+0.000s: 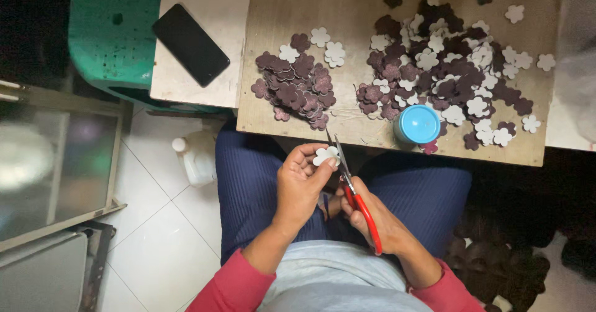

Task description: The person trims the edges of white flower-shaped craft pieces using scissors, then applies glue to them and attaches brown flower-shaped pieces. The person handles the pieces one at a time and places the assembled units on the table.

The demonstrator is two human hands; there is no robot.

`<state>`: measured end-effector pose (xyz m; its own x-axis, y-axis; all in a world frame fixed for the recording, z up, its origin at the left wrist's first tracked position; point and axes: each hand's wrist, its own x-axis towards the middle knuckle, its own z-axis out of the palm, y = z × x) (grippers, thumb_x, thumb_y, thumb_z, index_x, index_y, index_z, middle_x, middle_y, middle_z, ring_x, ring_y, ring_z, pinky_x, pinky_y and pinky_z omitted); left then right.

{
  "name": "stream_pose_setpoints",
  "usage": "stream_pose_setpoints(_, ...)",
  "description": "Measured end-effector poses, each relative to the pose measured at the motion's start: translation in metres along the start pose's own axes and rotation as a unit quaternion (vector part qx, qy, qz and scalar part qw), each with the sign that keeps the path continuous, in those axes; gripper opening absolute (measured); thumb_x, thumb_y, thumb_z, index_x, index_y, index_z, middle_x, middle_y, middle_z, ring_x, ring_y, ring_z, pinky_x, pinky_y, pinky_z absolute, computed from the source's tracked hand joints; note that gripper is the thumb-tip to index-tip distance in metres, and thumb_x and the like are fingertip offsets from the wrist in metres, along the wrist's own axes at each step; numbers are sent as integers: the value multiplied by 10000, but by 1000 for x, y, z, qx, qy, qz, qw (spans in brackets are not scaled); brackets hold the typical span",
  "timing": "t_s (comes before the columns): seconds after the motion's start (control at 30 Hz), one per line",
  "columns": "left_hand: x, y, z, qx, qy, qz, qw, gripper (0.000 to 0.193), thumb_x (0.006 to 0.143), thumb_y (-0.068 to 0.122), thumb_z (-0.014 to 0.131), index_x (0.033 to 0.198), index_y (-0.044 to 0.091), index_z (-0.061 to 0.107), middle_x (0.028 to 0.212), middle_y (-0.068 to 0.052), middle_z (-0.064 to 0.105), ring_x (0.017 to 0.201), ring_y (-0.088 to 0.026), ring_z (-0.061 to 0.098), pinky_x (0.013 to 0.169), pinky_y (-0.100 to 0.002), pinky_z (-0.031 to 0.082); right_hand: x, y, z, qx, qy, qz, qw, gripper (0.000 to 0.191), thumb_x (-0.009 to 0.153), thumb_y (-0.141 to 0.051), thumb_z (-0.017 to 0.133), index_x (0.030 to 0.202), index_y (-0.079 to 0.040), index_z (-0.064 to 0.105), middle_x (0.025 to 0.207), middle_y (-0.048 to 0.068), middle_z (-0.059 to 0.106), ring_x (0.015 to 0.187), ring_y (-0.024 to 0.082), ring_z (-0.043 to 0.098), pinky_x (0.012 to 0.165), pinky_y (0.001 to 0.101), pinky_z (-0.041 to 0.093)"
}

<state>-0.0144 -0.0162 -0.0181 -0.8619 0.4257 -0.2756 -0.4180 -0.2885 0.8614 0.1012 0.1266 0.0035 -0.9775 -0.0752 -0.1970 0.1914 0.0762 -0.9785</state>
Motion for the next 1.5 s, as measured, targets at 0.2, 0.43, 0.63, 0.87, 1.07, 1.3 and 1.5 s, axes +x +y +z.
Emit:
stream_pose_setpoints(0.2,4,9,-1,7,-20,-3,1000,312,909,-52,715,1206,-52,618,1032,-105,726,915,-114,704,834,-243,575,-3,-1,-1,-21,9,7,1000,870,893,-841,406,1209,-33,471,832,37,490,727,144,453,650,312,442)
stream_pose_setpoints(0.43,4,12,-5,10,-36,-13,999,308,909,-42,724,1200,-52,624,1051,-106,729,910,-111,709,832,-236,583,-8,2,-4,-41,10,6,999,839,890,-832,418,1169,-43,477,784,43,488,685,158,448,616,324,434)
stream_pose_setpoints(0.63,4,16,-6,13,-40,-21,999,310,902,-47,733,1194,-56,629,1064,-112,730,907,-113,709,825,-235,581,-11,0,-5,-48,10,-6,999,789,913,-802,451,1116,-41,486,787,38,515,683,165,489,619,326,466)
stream_pose_setpoints(0.87,3,20,-9,19,-48,-12,999,324,898,-53,732,1203,-56,622,1088,-122,734,939,-126,720,853,-250,596,-15,-2,-10,-57,-1,27,998,773,881,-804,475,1067,-54,497,740,33,519,641,164,498,589,326,460)
stream_pose_setpoints(1.07,4,21,-11,19,-54,-11,998,340,897,-57,727,1218,-54,616,1088,-131,736,943,-137,727,849,-253,593,-19,-1,-13,-64,0,47,997,755,851,-794,520,1034,-61,506,700,36,516,617,162,492,565,326,449)
stream_pose_setpoints(1.3,3,25,-13,40,-48,0,998,358,891,-51,731,1227,-49,607,1072,-128,736,938,-135,731,838,-241,592,-22,1,-14,-75,2,59,995,728,833,-774,562,987,-64,516,691,38,509,615,156,482,551,326,440)
stream_pose_setpoints(1.5,1,24,-12,47,-40,2,998,371,887,-51,739,1234,-49,608,1044,-113,720,924,-129,721,823,-241,585,-26,0,-15,-67,-2,85,994,714,824,-737,602,989,-47,513,701,42,502,623,161,469,556,339,436)
